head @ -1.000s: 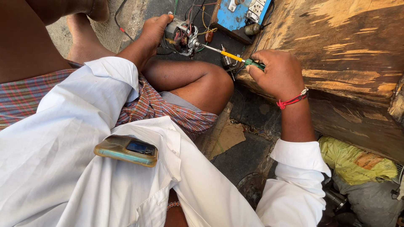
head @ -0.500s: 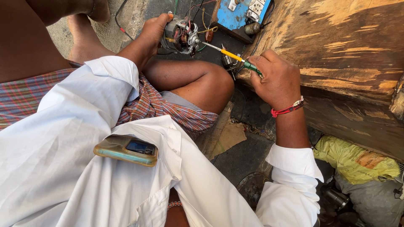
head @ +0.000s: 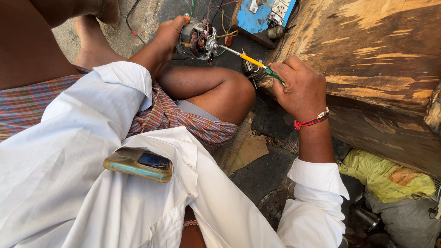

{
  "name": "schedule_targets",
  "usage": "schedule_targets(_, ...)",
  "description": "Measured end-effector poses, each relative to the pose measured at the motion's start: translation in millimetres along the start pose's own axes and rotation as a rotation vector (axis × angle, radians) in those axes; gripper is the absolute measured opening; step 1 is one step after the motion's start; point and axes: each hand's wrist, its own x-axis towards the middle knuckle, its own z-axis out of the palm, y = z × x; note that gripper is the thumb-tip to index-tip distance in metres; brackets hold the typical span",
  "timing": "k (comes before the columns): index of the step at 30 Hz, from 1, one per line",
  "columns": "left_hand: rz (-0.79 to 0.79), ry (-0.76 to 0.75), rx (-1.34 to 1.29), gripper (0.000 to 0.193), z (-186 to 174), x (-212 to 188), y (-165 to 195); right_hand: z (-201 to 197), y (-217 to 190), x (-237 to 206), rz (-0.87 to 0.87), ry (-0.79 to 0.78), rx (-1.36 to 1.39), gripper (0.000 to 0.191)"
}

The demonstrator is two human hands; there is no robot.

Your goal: The person sits on the floor repairing a small electric motor. They hold the motor housing, manipulate its internal wiring and components by hand, and use a screwdriver to unscrew and tighten parts of the motor assembly.

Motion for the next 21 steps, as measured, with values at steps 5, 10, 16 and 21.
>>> schedule_targets(5, -0.016, 0.005, 0.007, 0.035, -0.4, -1.8, 2.2, -3.2, -2.8, -0.6, -0.003, 0.005, 0.004, 0.023)
schedule_targets(10, -0.011, -0.001, -0.012, 0.036, -0.5, -1.1, 1.0, -4.3, -3.5, -2.0, 0.008, -0.004, 0.006, 0.023)
schedule_targets(16, 0.004, -0.024, -0.070, 0.035, -0.5, 0.7, 1.2, -4.4, -2.0, -1.2, -0.012, 0.005, 0.009, 0.024)
schedule_targets(21, 0.002, -0.033, -0.034, 0.039, 0.2, 0.3, 1.9, -5.6, -0.7, -2.0, 0.003, 0.015, 0.007, 0.022)
